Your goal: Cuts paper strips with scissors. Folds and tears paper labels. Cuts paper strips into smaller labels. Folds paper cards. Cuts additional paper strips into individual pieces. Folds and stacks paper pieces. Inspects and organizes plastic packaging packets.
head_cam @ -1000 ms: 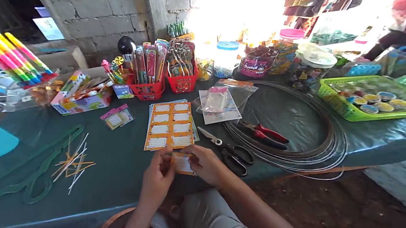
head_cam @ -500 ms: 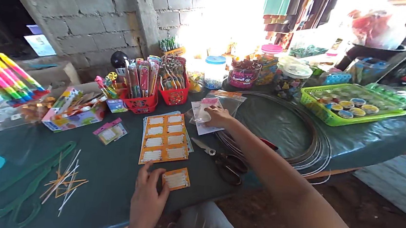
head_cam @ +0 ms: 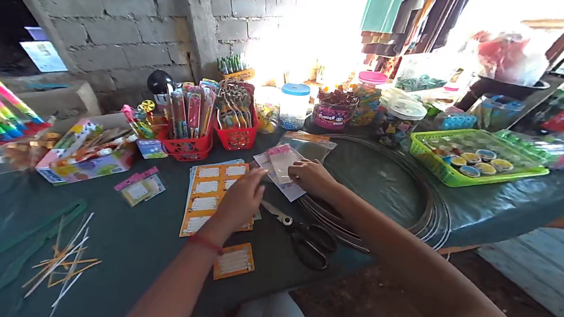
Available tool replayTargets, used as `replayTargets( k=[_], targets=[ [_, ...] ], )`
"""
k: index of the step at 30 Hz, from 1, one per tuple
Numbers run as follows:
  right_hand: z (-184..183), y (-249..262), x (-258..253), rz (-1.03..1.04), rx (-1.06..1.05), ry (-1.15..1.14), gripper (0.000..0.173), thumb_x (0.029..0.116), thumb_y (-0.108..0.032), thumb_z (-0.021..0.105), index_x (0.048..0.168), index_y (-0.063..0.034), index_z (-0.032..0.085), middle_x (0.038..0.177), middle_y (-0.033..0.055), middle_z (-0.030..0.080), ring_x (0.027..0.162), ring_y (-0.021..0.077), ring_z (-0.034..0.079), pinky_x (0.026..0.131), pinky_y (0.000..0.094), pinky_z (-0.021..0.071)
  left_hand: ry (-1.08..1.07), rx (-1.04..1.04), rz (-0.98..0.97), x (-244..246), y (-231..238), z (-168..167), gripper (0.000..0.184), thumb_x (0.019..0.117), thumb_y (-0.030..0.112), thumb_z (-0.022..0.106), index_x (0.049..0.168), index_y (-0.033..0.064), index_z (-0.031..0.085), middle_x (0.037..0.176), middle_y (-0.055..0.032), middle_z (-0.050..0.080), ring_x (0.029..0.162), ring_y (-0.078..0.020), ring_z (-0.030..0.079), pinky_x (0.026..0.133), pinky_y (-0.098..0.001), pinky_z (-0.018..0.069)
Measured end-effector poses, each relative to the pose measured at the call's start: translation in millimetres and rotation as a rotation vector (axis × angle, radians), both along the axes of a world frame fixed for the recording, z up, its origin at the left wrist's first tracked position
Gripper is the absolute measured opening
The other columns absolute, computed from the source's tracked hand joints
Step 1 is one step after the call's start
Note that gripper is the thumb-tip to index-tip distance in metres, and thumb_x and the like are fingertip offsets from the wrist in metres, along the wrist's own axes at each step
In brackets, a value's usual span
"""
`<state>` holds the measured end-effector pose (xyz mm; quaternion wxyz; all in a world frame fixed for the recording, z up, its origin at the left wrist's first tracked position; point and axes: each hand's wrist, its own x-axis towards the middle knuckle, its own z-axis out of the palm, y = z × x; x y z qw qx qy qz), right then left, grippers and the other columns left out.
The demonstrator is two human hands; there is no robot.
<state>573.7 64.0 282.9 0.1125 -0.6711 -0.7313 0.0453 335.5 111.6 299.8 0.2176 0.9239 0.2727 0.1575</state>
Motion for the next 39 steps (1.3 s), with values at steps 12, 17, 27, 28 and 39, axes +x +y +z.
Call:
replayTargets(
  k=[12, 17, 27, 28, 39],
  targets=[
    [-30, -45, -14, 0.152, 0.411, -0.345, 0.016, 0.0916, 0.009, 0.058, 0.1, 0.0027, 0.07, 0.094, 0.0192, 0.071, 0.096, 0.0381, 0.07, 0.103, 0.0648, 0.0428, 0.25, -0.12, -0.16, 101, 60, -26, 0.044, 0.1119, 0.018, 0.034, 0.148, 0.0003, 0.051, 0.151, -0.0207, 0.051, 0.144, -0.0317, 0.045, 0.121, -0.0471, 0.0296],
    [-37, -49, -31, 0.175, 0.454, -0.393, 0.016, 0.0917, 0.008, 0.059, 0.102, 0.0036, 0.07, 0.096, 0.019, 0.071, 0.097, 0.0371, 0.071, 0.102, 0.0634, 0.0448, 0.254, -0.111, -0.183, 98, 57, -27, 0.048, 0.1126, 0.028, 0.034, 0.148, 0.0007, 0.051, 0.152, -0.0199, 0.05, 0.144, -0.0319, 0.045, 0.121, -0.0484, 0.0288],
    [-5, -61, 0, -0.197, 0.238, 0.13, 0.027, 0.1005, -0.012, 0.058, 0.123, -0.0005, 0.068, 0.127, 0.0212, 0.066, 0.125, 0.04, 0.058, 0.106, 0.0604, 0.0417, 0.29, -0.216, -0.173, 87, 54, -30, 0.085, 0.0994, 0.046, 0.063, 0.161, 0.0026, 0.025, 0.168, -0.0192, 0.022, 0.155, -0.0308, 0.022, 0.125, -0.0482, 0.0174],
    [-4, -62, 7, -0.243, 0.208, 0.163, 0.026, 0.1011, -0.012, 0.057, 0.122, -0.0006, 0.069, 0.128, 0.0206, 0.065, 0.125, 0.0393, 0.058, 0.105, 0.0594, 0.0417, 0.291, -0.22, -0.173, 86, 53, -31, 0.086, 0.0987, 0.047, 0.064, 0.161, 0.0031, 0.025, 0.168, -0.019, 0.021, 0.156, -0.0304, 0.021, 0.126, -0.0478, 0.0172],
    [-12, -36, 26, -0.084, 0.106, 0.298, 0.029, 0.1014, -0.017, 0.059, 0.127, -0.013, 0.073, 0.133, 0.0187, 0.062, 0.13, 0.0413, 0.049, 0.103, 0.0646, 0.0355, 0.188, -0.245, -0.198, 83, 61, -47, 0.087, 0.0975, 0.05, 0.064, 0.161, 0.0048, 0.026, 0.169, -0.0179, 0.019, 0.157, -0.0308, 0.015, 0.126, -0.0509, 0.0099]
  ],
)
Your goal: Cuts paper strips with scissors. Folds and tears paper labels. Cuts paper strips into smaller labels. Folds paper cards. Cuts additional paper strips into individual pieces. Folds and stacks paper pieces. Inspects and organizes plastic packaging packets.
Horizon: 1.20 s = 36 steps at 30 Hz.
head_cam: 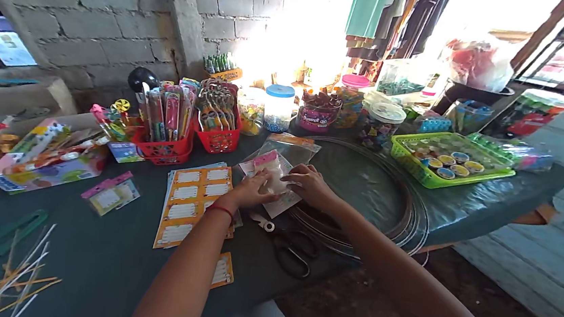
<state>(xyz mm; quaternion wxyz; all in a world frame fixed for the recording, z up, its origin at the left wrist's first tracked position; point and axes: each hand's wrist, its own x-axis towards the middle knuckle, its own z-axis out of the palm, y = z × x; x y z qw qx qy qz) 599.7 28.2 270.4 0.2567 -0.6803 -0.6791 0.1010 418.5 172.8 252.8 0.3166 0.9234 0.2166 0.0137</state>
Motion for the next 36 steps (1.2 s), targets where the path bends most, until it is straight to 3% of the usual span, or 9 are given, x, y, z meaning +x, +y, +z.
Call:
replayTargets(
  k=[3, 5, 9, 13, 16, 21, 26, 31, 36],
  targets=[
    [4, 8, 4, 0.123, -0.1, -0.133, 0.037, 0.1002, -0.015, 0.061, 0.136, -0.0174, 0.068, 0.149, 0.017, 0.052, 0.142, 0.0427, 0.037, 0.109, 0.0676, 0.0278, -0.018, -0.016, -0.001, 0, 1, -1, 0.083, 0.0987, 0.046, 0.063, 0.161, 0.0033, 0.028, 0.169, -0.0179, 0.018, 0.157, -0.0303, 0.015, 0.127, -0.0509, 0.0094],
    [2, 12, 4, 0.167, -0.103, -0.231, 0.034, 0.101, -0.014, 0.059, 0.133, -0.0168, 0.07, 0.152, 0.0169, 0.05, 0.145, 0.0429, 0.034, 0.111, 0.0676, 0.025, -0.029, -0.027, 0.008, -1, 0, 0, 0.08, 0.0996, 0.044, 0.063, 0.16, 0.0026, 0.03, 0.169, -0.0173, 0.019, 0.157, -0.0296, 0.016, 0.127, -0.0498, 0.01],
    [-19, 16, 5, 0.205, 0.225, -0.378, 0.022, 0.1004, -0.008, 0.056, 0.107, -0.0054, 0.077, 0.12, 0.015, 0.07, 0.122, 0.0381, 0.059, 0.1, 0.0612, 0.0423, -0.075, -0.053, 0.01, -2, 2, -3, 0.071, 0.1028, 0.042, 0.057, 0.157, 0.0009, 0.036, 0.167, -0.0184, 0.023, 0.156, -0.0298, 0.018, 0.126, -0.0489, 0.0132],
    [-27, 16, 3, 0.226, 0.428, -0.421, 0.014, 0.0952, -0.009, 0.062, 0.092, -0.0028, 0.074, 0.101, 0.0123, 0.073, 0.106, 0.0327, 0.068, 0.088, 0.0573, 0.0494, -0.137, -0.125, 0.042, -5, 4, -6, 0.067, 0.1058, 0.04, 0.051, 0.158, 0.0014, 0.033, 0.168, -0.0176, 0.023, 0.157, -0.0287, 0.018, 0.126, -0.0458, 0.0156],
    [-28, 18, 5, 0.251, 0.39, -0.262, 0.014, 0.0942, -0.008, 0.061, 0.096, -0.0028, 0.074, 0.104, 0.0109, 0.076, 0.111, 0.0299, 0.068, 0.095, 0.0585, 0.0458, -0.157, -0.139, 0.044, -4, 6, -9, 0.065, 0.107, 0.038, 0.048, 0.158, 0.0009, 0.034, 0.167, -0.018, 0.023, 0.157, -0.03, 0.017, 0.126, -0.0465, 0.0161],
    [-18, 18, -3, 0.236, 0.273, -0.123, 0.011, 0.0946, -0.006, 0.062, 0.096, 0.0031, 0.068, 0.092, 0.0152, 0.071, 0.101, 0.0341, 0.066, 0.098, 0.0581, 0.0417, -0.193, -0.153, 0.063, -4, 6, -13, 0.063, 0.1081, 0.039, 0.044, 0.158, 0.0018, 0.035, 0.167, -0.0179, 0.024, 0.157, -0.0299, 0.016, 0.127, -0.0479, 0.0134],
    [-11, 18, 2, 0.281, 0.263, -0.218, 0.01, 0.0931, -0.005, 0.066, 0.099, 0.0028, 0.068, 0.089, 0.0147, 0.071, 0.097, 0.0337, 0.067, 0.097, 0.0569, 0.0439, -0.218, -0.149, 0.067, -5, 4, -15, 0.061, 0.1093, 0.041, 0.04, 0.158, 0.0032, 0.036, 0.166, -0.0183, 0.027, 0.157, -0.0316, 0.017, 0.126, -0.0483, 0.0141],
    [2, 7, 21, 0.365, 0.286, -0.474, 0.017, 0.1006, -0.002, 0.054, 0.106, -0.0027, 0.07, 0.097, 0.0131, 0.072, 0.106, 0.0313, 0.067, 0.102, 0.0535, 0.0464, -0.156, -0.04, 0.026, -3, 4, -15, 0.061, 0.1102, 0.042, 0.035, 0.159, 0.0048, 0.034, 0.167, -0.0148, 0.026, 0.157, -0.0295, 0.015, 0.127, -0.0498, 0.0081],
    [8, -13, 26, 0.298, 0.36, -0.764, 0.021, 0.0894, 0.011, 0.061, 0.104, -0.0014, 0.068, 0.097, 0.0147, 0.071, 0.105, 0.0327, 0.068, 0.101, 0.0537, 0.0475, 0.025, 0.156, -0.012, 0, -7, -12, 0.065, 0.1106, 0.043, 0.034, 0.164, 0.0078, 0.021, 0.171, -0.0111, 0.013, 0.159, -0.0262, 0.008, 0.126, -0.0543, 0.0012]
  ],
)
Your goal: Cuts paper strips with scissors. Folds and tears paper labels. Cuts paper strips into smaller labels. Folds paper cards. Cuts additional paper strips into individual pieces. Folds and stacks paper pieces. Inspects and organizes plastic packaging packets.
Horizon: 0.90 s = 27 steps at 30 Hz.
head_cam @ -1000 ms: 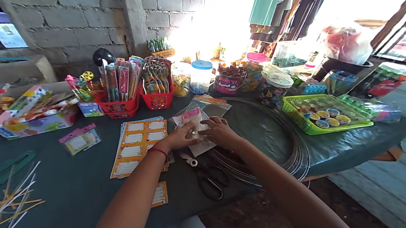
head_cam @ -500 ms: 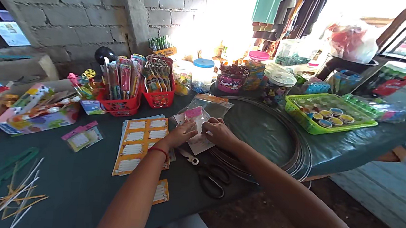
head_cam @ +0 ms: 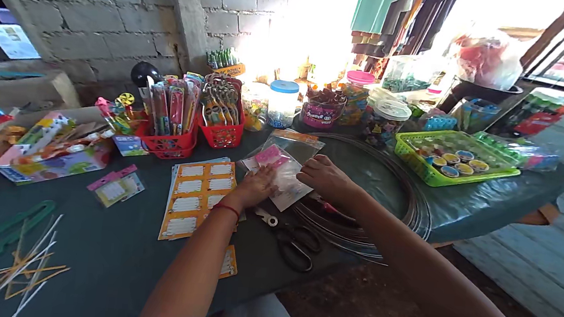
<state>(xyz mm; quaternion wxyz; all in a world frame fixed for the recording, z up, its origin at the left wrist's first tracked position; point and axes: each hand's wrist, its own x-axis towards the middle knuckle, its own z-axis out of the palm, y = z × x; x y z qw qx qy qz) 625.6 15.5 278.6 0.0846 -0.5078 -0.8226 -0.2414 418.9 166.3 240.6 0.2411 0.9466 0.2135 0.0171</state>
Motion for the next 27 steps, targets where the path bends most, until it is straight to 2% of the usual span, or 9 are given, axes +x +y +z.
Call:
replayTargets(
  k=[9, 12, 14, 15, 18, 21, 22, 24, 27],
  targets=[
    [-12, -3, 6, -0.382, 0.267, 0.041, 0.018, 0.0876, 0.009, 0.065, 0.102, -0.0003, 0.072, 0.102, 0.0183, 0.071, 0.106, 0.0374, 0.066, 0.099, 0.0616, 0.0436, 0.037, 0.065, 0.002, 0, -2, -1, 0.075, 0.1067, 0.054, 0.04, 0.164, 0.0097, 0.021, 0.171, -0.013, 0.014, 0.158, -0.0274, 0.011, 0.125, -0.0569, 0.0022],
    [-7, -1, 20, -0.492, 0.352, 0.206, 0.01, 0.0914, -0.001, 0.065, 0.098, 0.0006, 0.073, 0.1, 0.0202, 0.07, 0.104, 0.0409, 0.065, 0.098, 0.0646, 0.0414, 0.054, 0.059, 0.003, 0, -2, -1, 0.075, 0.1066, 0.054, 0.041, 0.164, 0.0114, 0.02, 0.171, -0.0116, 0.012, 0.159, -0.0268, 0.009, 0.126, -0.0561, 0.0024],
    [7, -9, 16, -0.54, 0.292, 0.496, 0.014, 0.0957, -0.007, 0.063, 0.1, 0.0015, 0.073, 0.105, 0.021, 0.071, 0.11, 0.0412, 0.064, 0.101, 0.0636, 0.0404, 0.064, 0.057, 0.004, 0, -3, 0, 0.075, 0.1066, 0.053, 0.041, 0.165, 0.0111, 0.019, 0.171, -0.0117, 0.012, 0.159, -0.0265, 0.008, 0.126, -0.0557, 0.0021],
    [19, -16, 8, -0.546, 0.219, 0.68, 0.017, 0.0975, -0.008, 0.062, 0.104, 0.0033, 0.072, 0.108, 0.0216, 0.071, 0.111, 0.0396, 0.064, 0.102, 0.0612, 0.0422, 0.072, 0.054, 0.002, 0, -3, 2, 0.076, 0.1066, 0.053, 0.042, 0.165, 0.0105, 0.018, 0.171, -0.0119, 0.011, 0.159, -0.0265, 0.008, 0.126, -0.0558, 0.0018],
    [45, -37, -22, -0.43, 0.137, 1.109, 0.018, 0.0989, -0.006, 0.062, 0.111, 0.0074, 0.066, 0.097, 0.0189, 0.07, 0.087, 0.0249, 0.069, 0.083, 0.0431, 0.0561, 0.053, 0.021, -0.004, -3, -2, 16, 0.075, 0.1057, 0.046, 0.05, 0.163, 0.0067, 0.022, 0.17, -0.0158, 0.015, 0.158, -0.0307, 0.011, 0.125, -0.059, 0.003],
    [56, -52, -52, -0.264, 0.069, 1.38, 0.015, 0.0968, -0.002, 0.062, 0.108, 0.0083, 0.064, 0.09, 0.0109, 0.07, 0.078, 0.0115, 0.068, 0.076, 0.0297, 0.0584, -0.213, -0.02, 0.011, -16, -3, 45, 0.064, 0.106, 0.03, 0.052, 0.159, 0.0021, 0.031, 0.167, -0.0213, 0.023, 0.156, -0.0383, 0.016, 0.121, -0.0671, 0.006],
    [57, -55, -61, -0.217, 0.046, 1.454, 0.014, 0.0966, 0.0, 0.062, 0.108, 0.0078, 0.063, 0.089, 0.0081, 0.07, 0.077, 0.0093, 0.068, 0.076, 0.0273, 0.0585, -0.37, -0.058, 0.03, -23, -4, 53, 0.059, 0.1055, 0.028, 0.051, 0.157, 0.0017, 0.038, 0.165, -0.0206, 0.028, 0.155, -0.0369, 0.02, 0.121, -0.0666, 0.0107],
    [55, -57, -79, -0.126, -0.002, 1.57, 0.011, 0.096, 0.002, 0.061, 0.106, 0.0054, 0.061, 0.086, 0.0038, 0.071, 0.077, 0.0077, 0.069, 0.076, 0.0257, 0.0591, -0.581, -0.225, 0.085, -43, -25, 69, 0.048, 0.1078, 0.031, 0.045, 0.147, 0.0033, 0.052, 0.156, -0.0142, 0.045, 0.147, -0.0265, 0.038, 0.12, -0.0515, 0.0308],
    [49, -55, -109, 0.021, -0.057, 1.647, 0.007, 0.0951, 0.002, 0.062, 0.102, 0.0019, 0.062, 0.085, 0.001, 0.071, 0.078, 0.0071, 0.07, 0.076, 0.0247, 0.0595, -0.689, -0.511, 0.121, -81, -84, 82, 0.044, 0.1038, 0.031, 0.05, 0.131, -0.0023, 0.059, 0.127, -0.0082, 0.066, 0.117, -0.0118, 0.061, 0.103, -0.0314, 0.0487]
  ],
)
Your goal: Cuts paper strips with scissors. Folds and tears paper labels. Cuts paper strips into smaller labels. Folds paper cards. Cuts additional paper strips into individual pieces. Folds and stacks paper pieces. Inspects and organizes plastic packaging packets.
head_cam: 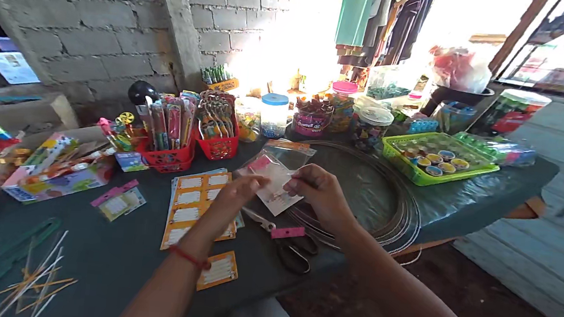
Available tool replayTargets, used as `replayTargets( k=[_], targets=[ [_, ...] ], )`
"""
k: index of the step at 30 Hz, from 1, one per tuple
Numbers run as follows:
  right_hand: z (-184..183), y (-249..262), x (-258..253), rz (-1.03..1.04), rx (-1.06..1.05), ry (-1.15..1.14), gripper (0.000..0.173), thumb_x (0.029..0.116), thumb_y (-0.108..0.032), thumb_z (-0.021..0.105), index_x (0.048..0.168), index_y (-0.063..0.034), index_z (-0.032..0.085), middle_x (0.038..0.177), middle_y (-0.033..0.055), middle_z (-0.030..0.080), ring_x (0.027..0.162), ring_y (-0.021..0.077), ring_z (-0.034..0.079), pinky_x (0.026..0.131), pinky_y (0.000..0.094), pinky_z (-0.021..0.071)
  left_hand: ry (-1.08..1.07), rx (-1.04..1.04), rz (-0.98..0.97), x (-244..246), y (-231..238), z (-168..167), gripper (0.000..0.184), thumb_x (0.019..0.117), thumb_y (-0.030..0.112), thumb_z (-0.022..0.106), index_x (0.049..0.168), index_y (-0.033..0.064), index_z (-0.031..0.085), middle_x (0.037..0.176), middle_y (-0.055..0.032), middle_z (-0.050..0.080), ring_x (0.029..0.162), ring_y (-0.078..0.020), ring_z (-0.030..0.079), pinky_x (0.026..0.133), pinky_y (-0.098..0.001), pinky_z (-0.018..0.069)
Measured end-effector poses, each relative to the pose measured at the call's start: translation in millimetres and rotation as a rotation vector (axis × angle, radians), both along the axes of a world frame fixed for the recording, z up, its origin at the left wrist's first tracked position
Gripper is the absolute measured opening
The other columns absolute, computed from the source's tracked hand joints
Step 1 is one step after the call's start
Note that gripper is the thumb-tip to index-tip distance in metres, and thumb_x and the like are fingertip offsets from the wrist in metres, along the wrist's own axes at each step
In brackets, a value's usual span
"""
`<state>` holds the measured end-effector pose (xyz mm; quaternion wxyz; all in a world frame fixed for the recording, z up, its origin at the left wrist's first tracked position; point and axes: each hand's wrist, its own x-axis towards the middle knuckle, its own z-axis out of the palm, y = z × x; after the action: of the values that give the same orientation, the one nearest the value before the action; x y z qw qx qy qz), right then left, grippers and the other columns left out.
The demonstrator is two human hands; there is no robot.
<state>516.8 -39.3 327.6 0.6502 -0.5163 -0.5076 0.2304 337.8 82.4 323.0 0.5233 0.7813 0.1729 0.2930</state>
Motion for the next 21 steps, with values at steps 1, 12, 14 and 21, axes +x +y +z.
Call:
replayTargets(
  k=[1, 12, 14, 21],
  targets=[
    [-3, 3, -12, 0.045, 0.022, 0.005, 0.006, 0.0949, 0.001, 0.062, 0.101, 0.0018, 0.063, 0.086, 0.0009, 0.071, 0.078, 0.007, 0.07, 0.077, 0.0248, 0.0597, -0.037, -0.048, 0.006, -11, -16, -3, 0.038, 0.1, 0.024, 0.059, 0.127, -0.0031, 0.062, 0.121, -0.0071, 0.069, 0.11, -0.0106, 0.065, 0.098, -0.0292, 0.0527],
    [-82, 17, -73, 0.358, -0.106, -0.683, 0.026, 0.0993, -0.015, 0.062, 0.117, 0.0035, 0.069, 0.117, 0.0183, 0.07, 0.11, 0.0271, 0.068, 0.099, 0.0439, 0.0532, -0.404, -0.158, 0.656, -165, -45, -59, 0.016, 0.0982, 0.003, 0.057, 0.094, 0.0099, 0.071, 0.086, 0.004, 0.075, 0.076, -0.007, 0.072, 0.071, -0.0231, 0.0618],
    [-97, 16, -87, 0.427, -0.136, -0.845, 0.041, 0.0965, -0.028, 0.069, 0.127, -0.0014, 0.066, 0.134, 0.0202, 0.063, 0.127, 0.0366, 0.059, 0.105, 0.059, 0.0445, -0.399, -0.172, 0.72, -178, -46, -62, 0.019, 0.0998, 0.002, 0.054, 0.094, 0.0104, 0.07, 0.086, 0.0055, 0.075, 0.072, -0.004, 0.07, 0.067, -0.0195, 0.0601],
    [-133, -9, -124, 0.201, 0.022, -1.167, 0.063, 0.0823, -0.056, 0.074, 0.127, -0.0115, 0.068, 0.134, 0.0191, 0.064, 0.125, 0.0379, 0.062, 0.097, 0.0652, 0.0484, -0.356, -0.231, 0.757, -177, -46, -71, 0.015, 0.0988, -0.001, 0.056, 0.097, 0.0024, 0.07, 0.086, 0.0011, 0.075, 0.072, -0.0064, 0.07, 0.069, -0.022, 0.0604]
  ],
)
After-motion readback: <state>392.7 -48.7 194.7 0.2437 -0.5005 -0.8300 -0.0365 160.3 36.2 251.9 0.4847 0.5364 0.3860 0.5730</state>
